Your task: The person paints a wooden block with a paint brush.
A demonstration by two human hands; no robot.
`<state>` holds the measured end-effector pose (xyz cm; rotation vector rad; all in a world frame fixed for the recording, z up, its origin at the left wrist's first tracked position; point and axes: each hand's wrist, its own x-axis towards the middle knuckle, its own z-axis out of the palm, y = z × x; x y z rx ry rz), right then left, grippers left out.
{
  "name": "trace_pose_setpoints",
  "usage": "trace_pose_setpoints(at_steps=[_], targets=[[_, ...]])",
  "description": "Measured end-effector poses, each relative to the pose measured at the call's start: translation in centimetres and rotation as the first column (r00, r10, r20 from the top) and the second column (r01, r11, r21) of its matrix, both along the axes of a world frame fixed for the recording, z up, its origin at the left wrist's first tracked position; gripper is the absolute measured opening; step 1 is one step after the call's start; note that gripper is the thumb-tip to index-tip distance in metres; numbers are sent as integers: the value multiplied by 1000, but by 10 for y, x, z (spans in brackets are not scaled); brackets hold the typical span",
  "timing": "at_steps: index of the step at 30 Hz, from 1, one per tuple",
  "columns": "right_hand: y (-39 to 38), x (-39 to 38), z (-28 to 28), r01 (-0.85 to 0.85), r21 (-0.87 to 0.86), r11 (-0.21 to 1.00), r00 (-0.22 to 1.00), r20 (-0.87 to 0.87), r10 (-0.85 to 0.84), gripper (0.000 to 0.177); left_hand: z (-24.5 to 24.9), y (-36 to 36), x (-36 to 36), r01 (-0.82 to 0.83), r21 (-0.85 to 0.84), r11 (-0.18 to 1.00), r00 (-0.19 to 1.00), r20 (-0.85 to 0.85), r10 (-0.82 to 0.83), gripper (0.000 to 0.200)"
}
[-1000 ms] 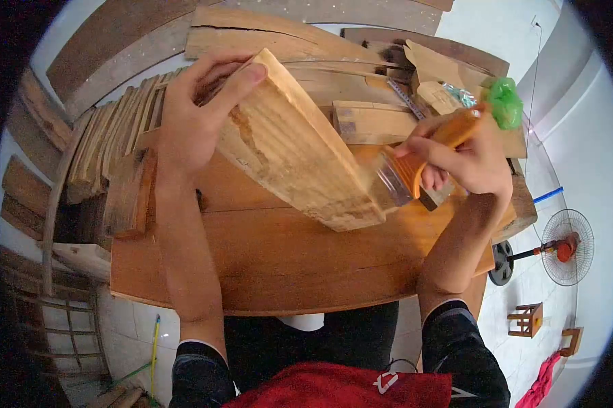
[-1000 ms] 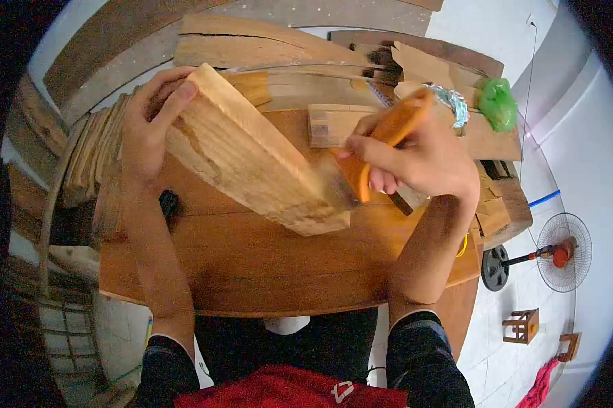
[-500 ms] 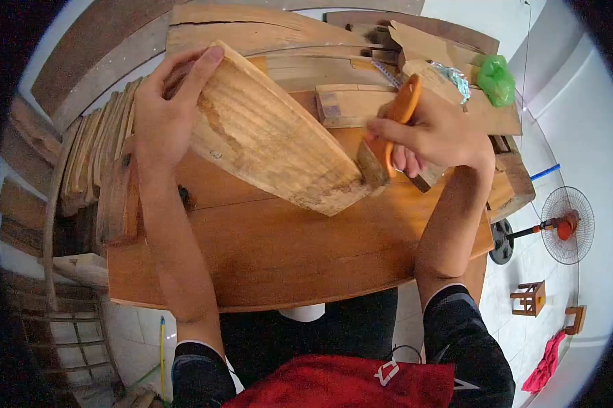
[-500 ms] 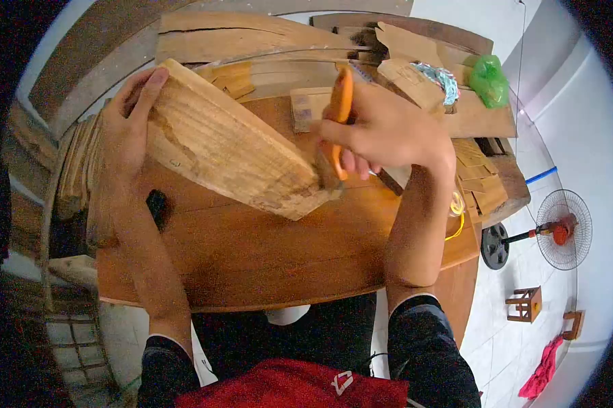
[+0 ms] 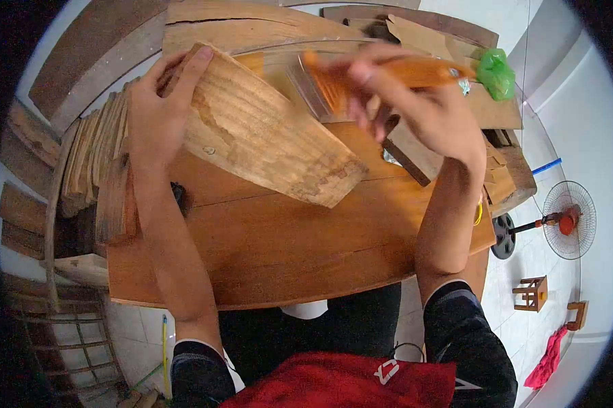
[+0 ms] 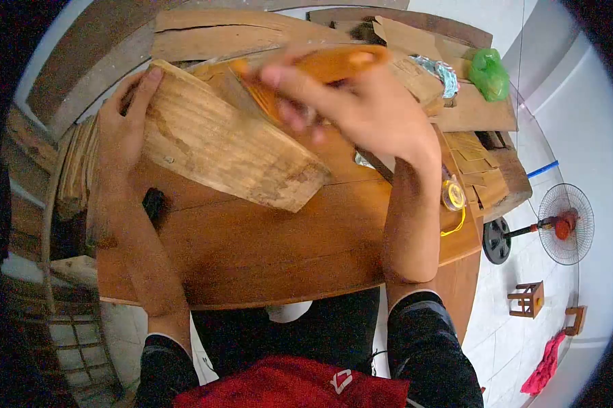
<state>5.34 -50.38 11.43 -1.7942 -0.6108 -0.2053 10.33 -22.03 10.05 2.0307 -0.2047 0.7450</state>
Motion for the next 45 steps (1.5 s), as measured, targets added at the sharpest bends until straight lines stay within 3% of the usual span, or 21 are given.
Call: trace_pose_setpoints(at_steps=[2,4,5,7,8,9,11,14,16,17,21,23,25,28,29,31,33,36,39,42,45], targets=[[8,-1,-2,18,26,999,999,47,-19,36,0,0,-1,24,-26,999,999,-24,-24,56],[-11,2,-2,-25,-293,956,1000,-15,22,39,3,-4,-5,-9,-13,1000,999,-38,9,57],[-19,3,6,16,-604,797,1000,-2,-22,45,4,-4,-6,-27,-7,1000,999,-44,26,57],[-17,7,2,-44,-623,781,994,-109,-31,48,0,-1,-1,2,20,1000,1000,-12,-2,58],[-14,7,1,-75,-629,773,985,-166,-40,49,-2,0,1,21,35,999,1000,-1,-21,59],[-12,2,8,-48,-474,879,979,-197,-53,48,-2,0,0,33,23,999,999,-3,-33,59],[8,1,4,44,-69,997,998,38,-42,46,-3,-1,0,56,0,998,998,-4,-56,59],[-10,0,1,118,-315,942,985,156,-71,46,-4,2,3,23,37,999,1000,2,-23,56],[-22,1,-1,133,-745,653,991,83,-106,48,-3,1,0,44,28,999,999,29,-45,46],[-21,4,-3,74,-843,532,987,-13,-159,53,-4,1,-2,58,26,998,997,40,-59,42],[2,1,-3,133,-308,942,990,94,-109,52,-21,25,28,172,99,980,963,192,-188,32],[24,0,-6,168,40,985,953,247,-173,50,-19,26,25,133,253,958,950,244,-197,34],[12,0,-4,98,-25,995,982,163,-92,42,-15,20,22,152,175,973,954,231,-191,34],[-9,-10,7,361,-488,794,927,98,-361,36,-12,17,18,214,39,976,960,175,-217,34],[-8,-12,16,303,-552,777,928,-16,-373,31,-11,17,18,238,-8,971,960,153,-234,35],[-3,-9,5,218,-252,943,976,84,-203,31,-9,11,14,208,-41,977,970,138,-201,35],[7,-6,5,29,-7,1000,965,260,-26,34,-5,3,7,231,-50,972,967,124,-223,34],[19,-2,0,-76,51,996,876,481,42,35,-3,2,-2,347,-41,937,931,138,-339,32],[-1,-8,1,-101,31,994,978,184,94,44,-3,9,2,458,-32,888,874,196,-444,32],[-4,-4,1,-13,189,982,995,101,-6,43,1,14,-4,523,-23,852,841,178,-512,33],[10,-3,5,-80,296,952,976,219,14,39,2,17,-3,567,72,821,788,245,-565,34]])
